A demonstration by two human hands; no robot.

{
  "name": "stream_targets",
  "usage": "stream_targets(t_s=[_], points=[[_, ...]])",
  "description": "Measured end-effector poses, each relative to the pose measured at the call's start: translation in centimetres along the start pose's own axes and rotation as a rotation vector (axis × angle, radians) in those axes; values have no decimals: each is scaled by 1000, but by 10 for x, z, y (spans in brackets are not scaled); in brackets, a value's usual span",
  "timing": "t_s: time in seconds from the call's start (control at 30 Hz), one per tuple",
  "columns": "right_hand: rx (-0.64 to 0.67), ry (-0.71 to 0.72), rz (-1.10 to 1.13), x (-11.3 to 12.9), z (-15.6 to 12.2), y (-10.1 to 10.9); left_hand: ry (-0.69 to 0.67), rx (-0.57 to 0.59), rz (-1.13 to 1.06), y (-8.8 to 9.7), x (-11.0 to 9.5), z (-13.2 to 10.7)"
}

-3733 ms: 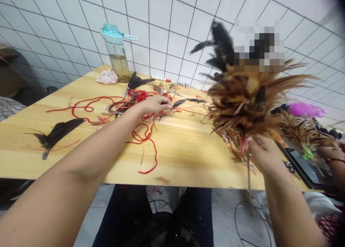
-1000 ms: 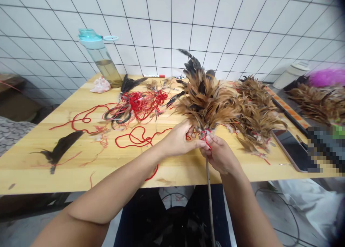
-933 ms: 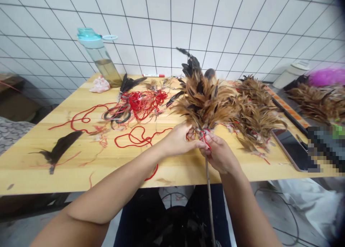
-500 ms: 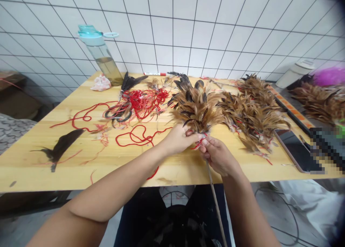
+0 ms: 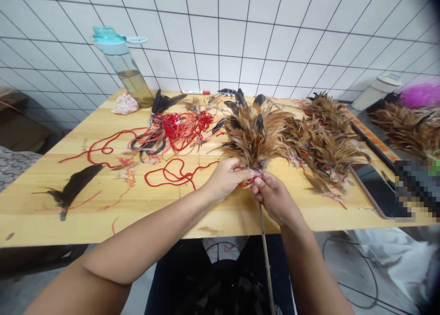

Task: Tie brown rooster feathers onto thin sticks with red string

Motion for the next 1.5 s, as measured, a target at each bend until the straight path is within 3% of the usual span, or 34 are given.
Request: stream_targets(t_s=[0.17,0.53,0.73,0.97,1.17,1.5], points=[[10,86,-49,12,2,-2,23,39,-32,-2,3,-1],[103,130,-148,22,-6,-3,-67,119,12,-9,-8,-6],[124,71,-68,17,-11,0,-127,131,105,-11,-12,-13],[79,33,-92,20,-19,1,-86,210,38,-16,-19,-13],[8,34,-200,27,-32,10,-198,192,234,-9,-38,-11],[17,-104,-141,10,-43,6,-495,208,482,-4,-60,-11]])
Point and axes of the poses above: each hand's wrist, its own z-axis towards the middle knuckle, its own y-axis out of the back of the hand, x = y × z, the point moved 8 cm from there along z, towards the middle knuckle, and after that the axes turned 7 degrees about -x, right-handed, at the moved point
